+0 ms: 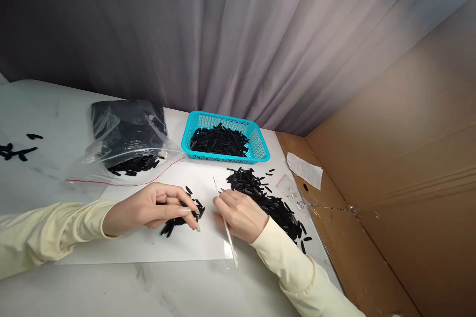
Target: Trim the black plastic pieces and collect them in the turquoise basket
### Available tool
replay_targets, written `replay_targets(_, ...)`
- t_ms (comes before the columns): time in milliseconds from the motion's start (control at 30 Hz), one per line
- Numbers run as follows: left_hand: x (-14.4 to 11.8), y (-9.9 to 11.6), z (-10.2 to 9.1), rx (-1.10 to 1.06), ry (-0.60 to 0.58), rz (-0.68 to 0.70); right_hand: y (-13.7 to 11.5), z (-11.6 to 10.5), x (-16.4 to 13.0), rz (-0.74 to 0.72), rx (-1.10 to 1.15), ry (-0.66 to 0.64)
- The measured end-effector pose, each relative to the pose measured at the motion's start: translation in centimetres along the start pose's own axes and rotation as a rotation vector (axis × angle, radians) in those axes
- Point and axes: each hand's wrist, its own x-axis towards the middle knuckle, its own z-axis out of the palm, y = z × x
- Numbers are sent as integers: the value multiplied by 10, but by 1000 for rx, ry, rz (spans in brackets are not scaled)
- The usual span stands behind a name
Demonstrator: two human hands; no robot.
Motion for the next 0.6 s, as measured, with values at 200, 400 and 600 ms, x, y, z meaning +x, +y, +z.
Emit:
replay_targets(200,-1,4,-2,-29,17,-52,-2,-26,9,608,734,37)
replay_targets(400,0,-1,-3,-76,-7,-69,16,-29,23,751,1053,-283)
replay_targets(600,0,-2,-3,10,64,-66,20,-22,26,795,1123,-307)
